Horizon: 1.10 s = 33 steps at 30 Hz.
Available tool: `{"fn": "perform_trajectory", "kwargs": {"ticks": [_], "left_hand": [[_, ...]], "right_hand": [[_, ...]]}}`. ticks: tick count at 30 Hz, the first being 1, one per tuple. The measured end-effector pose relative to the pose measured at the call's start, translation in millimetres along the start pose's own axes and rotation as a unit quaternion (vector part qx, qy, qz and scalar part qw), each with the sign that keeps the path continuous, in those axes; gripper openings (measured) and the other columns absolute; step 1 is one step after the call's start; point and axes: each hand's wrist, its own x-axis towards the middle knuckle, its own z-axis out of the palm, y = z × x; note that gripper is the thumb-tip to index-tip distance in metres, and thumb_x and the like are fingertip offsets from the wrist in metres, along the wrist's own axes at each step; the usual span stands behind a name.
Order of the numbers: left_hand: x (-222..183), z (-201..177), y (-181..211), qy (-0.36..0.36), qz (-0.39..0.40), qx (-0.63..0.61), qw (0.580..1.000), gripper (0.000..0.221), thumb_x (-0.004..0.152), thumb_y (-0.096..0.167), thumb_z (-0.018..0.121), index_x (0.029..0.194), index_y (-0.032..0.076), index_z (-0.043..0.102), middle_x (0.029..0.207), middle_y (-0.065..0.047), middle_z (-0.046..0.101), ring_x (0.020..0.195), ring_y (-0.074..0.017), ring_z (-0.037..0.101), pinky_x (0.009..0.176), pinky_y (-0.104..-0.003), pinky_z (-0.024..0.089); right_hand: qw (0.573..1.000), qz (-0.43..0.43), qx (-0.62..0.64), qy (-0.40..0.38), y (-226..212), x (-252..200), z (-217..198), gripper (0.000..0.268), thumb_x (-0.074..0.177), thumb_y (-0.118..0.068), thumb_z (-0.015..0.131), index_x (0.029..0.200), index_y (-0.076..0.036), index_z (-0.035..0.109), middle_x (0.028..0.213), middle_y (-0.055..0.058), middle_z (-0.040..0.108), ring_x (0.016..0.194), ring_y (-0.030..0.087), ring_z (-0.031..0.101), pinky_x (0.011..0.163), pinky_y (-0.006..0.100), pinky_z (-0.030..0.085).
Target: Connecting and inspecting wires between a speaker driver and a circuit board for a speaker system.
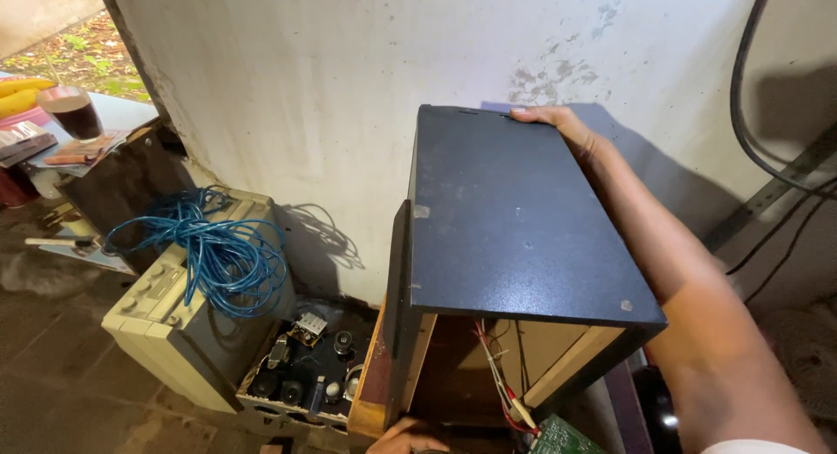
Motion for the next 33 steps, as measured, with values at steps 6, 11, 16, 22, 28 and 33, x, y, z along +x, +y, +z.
{"fn": "perform_trajectory", "kwargs": {"ticks": [6, 11, 16, 22, 28, 33], "left_hand": [[-53, -2, 84, 0.128, -0.175, -0.062, 0.974, 0.032, 0.089, 0.055, 0.062, 0.12, 0.057, 0.073, 0.15, 0.03, 0.054, 0.155, 0.0061, 0.026, 0.129, -0.021, 0.018], [-55, 2, 81, 0.179, -0.164, -0.073, 0.967, 0.029, 0.088, 0.057, 0.067, 0.114, 0.054, 0.078, 0.154, 0.022, 0.049, 0.149, 0.0059, 0.038, 0.13, -0.023, 0.021], [-41, 26, 39, 0.222, -0.086, -0.065, 0.969, 0.03, 0.089, 0.054, 0.065, 0.114, 0.049, 0.081, 0.145, 0.021, 0.06, 0.148, 0.0042, 0.042, 0.127, -0.028, 0.025], [-45, 36, 48, 0.37, -0.007, -0.098, 0.924, 0.022, 0.082, 0.048, 0.079, 0.098, 0.041, 0.093, 0.131, 0.01, 0.073, 0.128, -0.0009, 0.068, 0.114, -0.023, 0.045], [-43, 14, 61, 0.224, -0.158, -0.047, 0.961, 0.026, 0.086, 0.056, 0.071, 0.11, 0.056, 0.081, 0.142, 0.027, 0.059, 0.143, 0.0105, 0.046, 0.127, -0.019, 0.026], [-45, 4, 66, 0.131, -0.162, -0.029, 0.978, 0.032, 0.088, 0.057, 0.065, 0.12, 0.057, 0.073, 0.15, 0.026, 0.05, 0.151, 0.0062, 0.034, 0.13, -0.022, 0.019]], "right_hand": [[1.0, -0.014, 0.018, -0.007, 4, 6, -3, 0.037, 0.092, -0.036, 0.069, 0.117, -0.008, 0.073, 0.098, 0.005, 0.075, 0.079, 0.018, 0.071, 0.073, 0.029, 0.059], [1.0, -0.019, 0.023, 0.004, 5, 12, -6, 0.034, 0.093, -0.034, 0.071, 0.115, -0.008, 0.074, 0.098, 0.004, 0.075, 0.082, 0.017, 0.072, 0.075, 0.028, 0.061], [0.999, -0.034, 0.011, 0.016, 8, 17, -9, 0.032, 0.093, -0.033, 0.071, 0.115, -0.01, 0.075, 0.097, 0.003, 0.075, 0.081, 0.015, 0.071, 0.074, 0.026, 0.06], [0.999, -0.029, 0.037, -0.022, 7, 11, -6, 0.036, 0.094, -0.033, 0.068, 0.118, -0.007, 0.073, 0.099, 0.006, 0.075, 0.081, 0.018, 0.072, 0.074, 0.029, 0.061], [0.999, -0.012, 0.03, -0.02, 6, 9, -5, 0.04, 0.092, -0.036, 0.067, 0.118, -0.006, 0.073, 0.1, 0.007, 0.075, 0.082, 0.018, 0.072, 0.075, 0.029, 0.06], [0.999, -0.049, 0.018, -0.013, 7, 15, -9, 0.034, 0.093, -0.031, 0.07, 0.116, -0.006, 0.075, 0.099, 0.005, 0.076, 0.083, 0.016, 0.073, 0.075, 0.026, 0.061]]}}
